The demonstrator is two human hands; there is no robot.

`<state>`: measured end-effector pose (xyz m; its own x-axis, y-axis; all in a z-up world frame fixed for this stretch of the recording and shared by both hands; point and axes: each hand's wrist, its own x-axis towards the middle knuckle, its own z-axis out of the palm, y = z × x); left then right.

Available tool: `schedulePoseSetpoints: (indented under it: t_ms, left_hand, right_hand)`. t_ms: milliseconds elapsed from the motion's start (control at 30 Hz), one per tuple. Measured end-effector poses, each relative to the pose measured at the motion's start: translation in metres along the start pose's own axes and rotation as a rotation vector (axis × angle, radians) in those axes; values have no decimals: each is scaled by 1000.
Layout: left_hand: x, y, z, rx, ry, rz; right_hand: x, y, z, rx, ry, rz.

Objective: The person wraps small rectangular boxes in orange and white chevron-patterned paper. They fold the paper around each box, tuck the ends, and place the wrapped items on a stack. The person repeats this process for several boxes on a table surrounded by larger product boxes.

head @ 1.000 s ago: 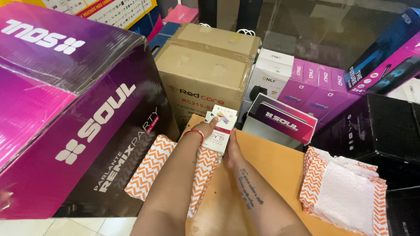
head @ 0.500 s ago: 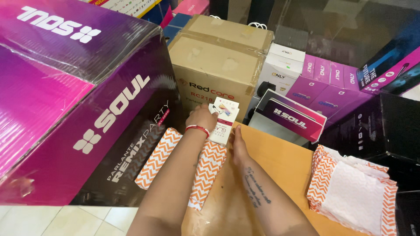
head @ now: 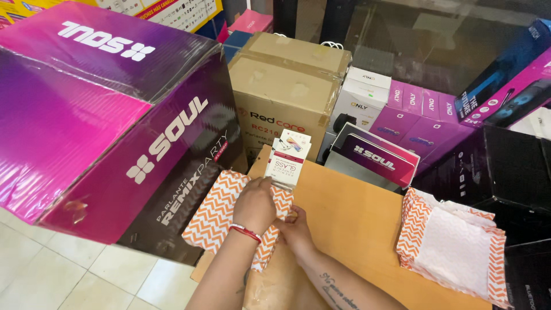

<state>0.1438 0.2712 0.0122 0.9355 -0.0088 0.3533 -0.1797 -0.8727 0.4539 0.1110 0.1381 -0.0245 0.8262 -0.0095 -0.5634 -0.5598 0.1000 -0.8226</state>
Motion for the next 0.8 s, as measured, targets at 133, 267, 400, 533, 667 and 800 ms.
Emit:
schedulePoseSetpoints:
  t_ms: [133,267,400,533,667,800]
  left_hand:
    - [-4,11,-32,-81,-29,25]
    - [-23,29,-52,-150,107,116]
    - [-43,71,-64,-189,-35,108]
    - [-55,111,-53,-371,-447,-161]
    - [-64,131,-32,-873,-408,-89]
    - [-75,148,-36,-752,-369,83]
  right_hand:
    - [-8,-8,-13,139,-103,-70]
    - [-32,-18,-28,119,-80,-132]
    - [-52,-26,-53,224,-3,-272]
    - [-82,-32,-86,377,13,-426]
    - [-97,-25,-137,178,-69,-539]
    - [-105,-16,-184,88,17,-766]
